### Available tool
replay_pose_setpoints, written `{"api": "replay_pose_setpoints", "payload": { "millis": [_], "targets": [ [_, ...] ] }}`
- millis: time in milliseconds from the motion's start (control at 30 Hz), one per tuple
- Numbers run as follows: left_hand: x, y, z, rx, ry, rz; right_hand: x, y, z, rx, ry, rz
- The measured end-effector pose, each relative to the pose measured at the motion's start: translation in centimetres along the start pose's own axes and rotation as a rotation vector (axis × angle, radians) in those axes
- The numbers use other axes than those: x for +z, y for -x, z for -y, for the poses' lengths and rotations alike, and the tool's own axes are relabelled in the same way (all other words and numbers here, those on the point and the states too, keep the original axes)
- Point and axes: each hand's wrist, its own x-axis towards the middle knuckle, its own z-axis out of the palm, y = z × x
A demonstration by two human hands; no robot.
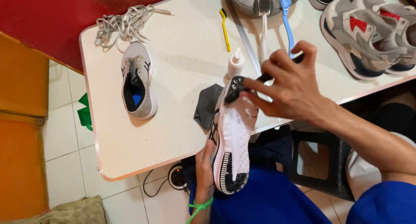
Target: Cleaning the white rubber sole of a sneaker using a cleaning solution and a cloth.
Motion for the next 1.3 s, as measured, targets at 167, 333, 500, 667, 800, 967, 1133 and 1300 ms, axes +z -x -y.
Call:
{"api": "replay_pose_setpoints", "payload": {
  "millis": [167, 333, 500, 667, 800, 967, 1133, 1300],
  "targets": [
    [-1.5, -0.3, 1.8, -0.017, -0.061, 0.001, -1.9, -0.6, 2.4, -0.016, -0.178, -0.008],
    [-1.5, -0.6, 2.0, -0.094, -0.009, -0.044, -0.3, 0.2, 1.1, 0.027, -0.023, 0.028],
    [-1.3, -0.3, 1.7, 0.056, -0.095, 0.042, -2.0, -0.8, 3.5, -0.073, -0.215, -0.020],
    [-1.6, -0.6, 3.1, -0.046, -0.008, -0.019, -0.2, 0.1, 1.7, 0.011, -0.043, -0.003],
    [-0.8, -0.3, 1.5, -0.019, -0.123, 0.004, -2.4, -0.9, 3.3, -0.065, -0.221, -0.008],
    [-1.7, -0.4, 3.0, -0.045, -0.049, -0.005, 0.5, 0.8, 0.8, 0.025, -0.055, 0.005],
    [-1.7, -0.7, 2.9, 0.028, -0.106, 0.043, -0.8, 0.0, 2.6, -0.070, -0.293, -0.010],
    [-0.9, -0.1, 1.2, -0.032, -0.032, -0.027, 0.5, -0.2, -0.1, -0.006, 0.012, -0.027]
  ]
}}
